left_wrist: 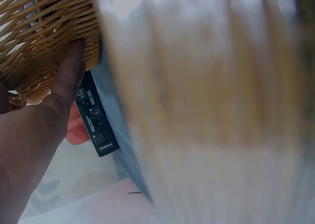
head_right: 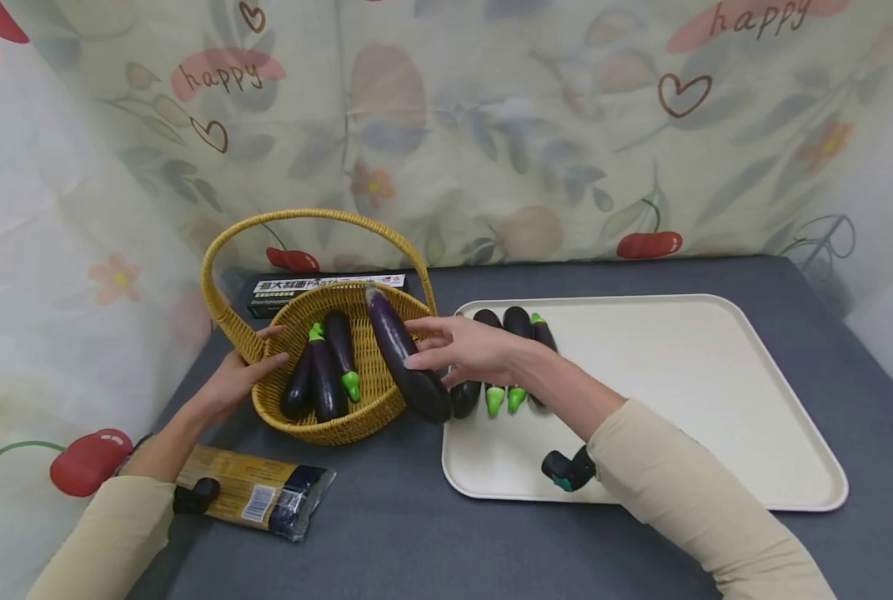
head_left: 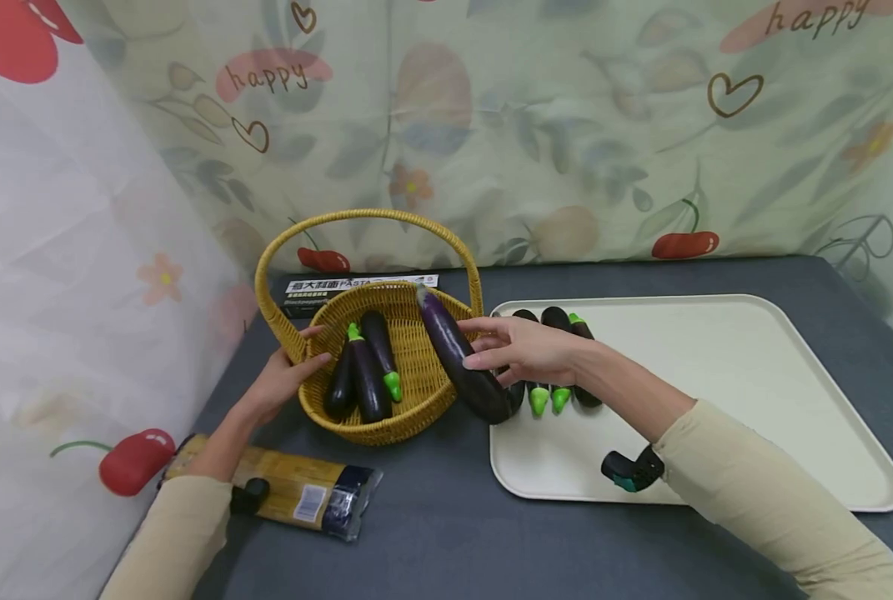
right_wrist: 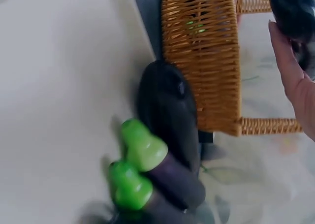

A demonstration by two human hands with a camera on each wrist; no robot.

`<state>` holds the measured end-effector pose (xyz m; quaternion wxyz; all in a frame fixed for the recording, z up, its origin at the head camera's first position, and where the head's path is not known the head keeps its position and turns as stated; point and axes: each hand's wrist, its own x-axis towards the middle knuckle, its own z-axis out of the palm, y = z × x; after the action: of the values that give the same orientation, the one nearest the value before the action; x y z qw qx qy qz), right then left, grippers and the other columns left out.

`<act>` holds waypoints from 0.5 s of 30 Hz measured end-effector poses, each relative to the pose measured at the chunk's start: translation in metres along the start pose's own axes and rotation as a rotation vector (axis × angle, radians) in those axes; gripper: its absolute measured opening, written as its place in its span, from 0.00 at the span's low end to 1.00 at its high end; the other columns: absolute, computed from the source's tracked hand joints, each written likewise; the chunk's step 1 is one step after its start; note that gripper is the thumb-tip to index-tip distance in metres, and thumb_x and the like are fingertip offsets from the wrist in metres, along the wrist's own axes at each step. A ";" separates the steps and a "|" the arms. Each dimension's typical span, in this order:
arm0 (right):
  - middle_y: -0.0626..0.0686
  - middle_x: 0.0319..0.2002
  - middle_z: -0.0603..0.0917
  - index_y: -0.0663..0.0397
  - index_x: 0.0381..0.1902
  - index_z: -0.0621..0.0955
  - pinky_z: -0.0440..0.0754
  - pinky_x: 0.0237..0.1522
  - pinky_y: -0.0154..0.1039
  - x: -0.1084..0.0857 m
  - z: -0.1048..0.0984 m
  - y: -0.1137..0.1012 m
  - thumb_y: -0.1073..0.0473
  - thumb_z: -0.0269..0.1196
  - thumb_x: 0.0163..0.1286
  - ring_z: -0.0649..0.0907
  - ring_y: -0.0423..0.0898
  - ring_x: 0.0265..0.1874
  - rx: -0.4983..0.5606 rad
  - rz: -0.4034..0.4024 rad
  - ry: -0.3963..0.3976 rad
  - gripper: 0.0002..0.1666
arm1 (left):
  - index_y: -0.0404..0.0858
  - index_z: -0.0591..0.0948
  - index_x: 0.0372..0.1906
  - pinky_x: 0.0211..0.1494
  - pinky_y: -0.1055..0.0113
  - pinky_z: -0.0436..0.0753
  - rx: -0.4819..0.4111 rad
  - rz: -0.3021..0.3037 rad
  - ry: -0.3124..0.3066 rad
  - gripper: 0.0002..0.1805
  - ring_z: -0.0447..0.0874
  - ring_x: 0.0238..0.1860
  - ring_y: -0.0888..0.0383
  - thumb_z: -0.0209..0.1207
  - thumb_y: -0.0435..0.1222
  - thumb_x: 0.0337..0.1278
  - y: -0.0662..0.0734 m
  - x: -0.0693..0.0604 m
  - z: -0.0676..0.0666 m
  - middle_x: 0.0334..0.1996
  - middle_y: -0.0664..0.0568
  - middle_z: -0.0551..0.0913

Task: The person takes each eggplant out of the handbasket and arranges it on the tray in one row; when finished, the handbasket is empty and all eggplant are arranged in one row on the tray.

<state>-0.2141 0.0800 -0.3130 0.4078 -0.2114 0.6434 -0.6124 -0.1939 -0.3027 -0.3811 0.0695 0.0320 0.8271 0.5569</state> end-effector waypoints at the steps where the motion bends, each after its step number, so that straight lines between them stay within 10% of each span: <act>1: 0.61 0.65 0.67 0.53 0.75 0.52 0.72 0.55 0.53 -0.004 -0.001 0.002 0.61 0.61 0.69 0.70 0.54 0.61 -0.002 0.000 0.002 0.44 | 0.40 0.52 0.75 0.54 0.49 0.72 -0.001 -0.002 -0.001 0.35 0.65 0.61 0.37 0.53 0.39 0.70 -0.001 0.000 0.000 0.64 0.29 0.61; 15: 0.64 0.59 0.69 0.61 0.74 0.48 0.76 0.49 0.50 -0.062 -0.042 0.040 0.61 0.62 0.68 0.76 0.52 0.52 -0.044 0.026 0.032 0.47 | 0.41 0.54 0.74 0.54 0.50 0.73 0.010 0.005 0.001 0.34 0.66 0.61 0.38 0.53 0.41 0.69 -0.004 0.003 -0.001 0.65 0.31 0.61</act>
<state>-0.2016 0.1602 -0.3383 0.4004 -0.2022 0.6659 -0.5961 -0.1966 -0.3048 -0.3846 0.0673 0.0343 0.8299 0.5528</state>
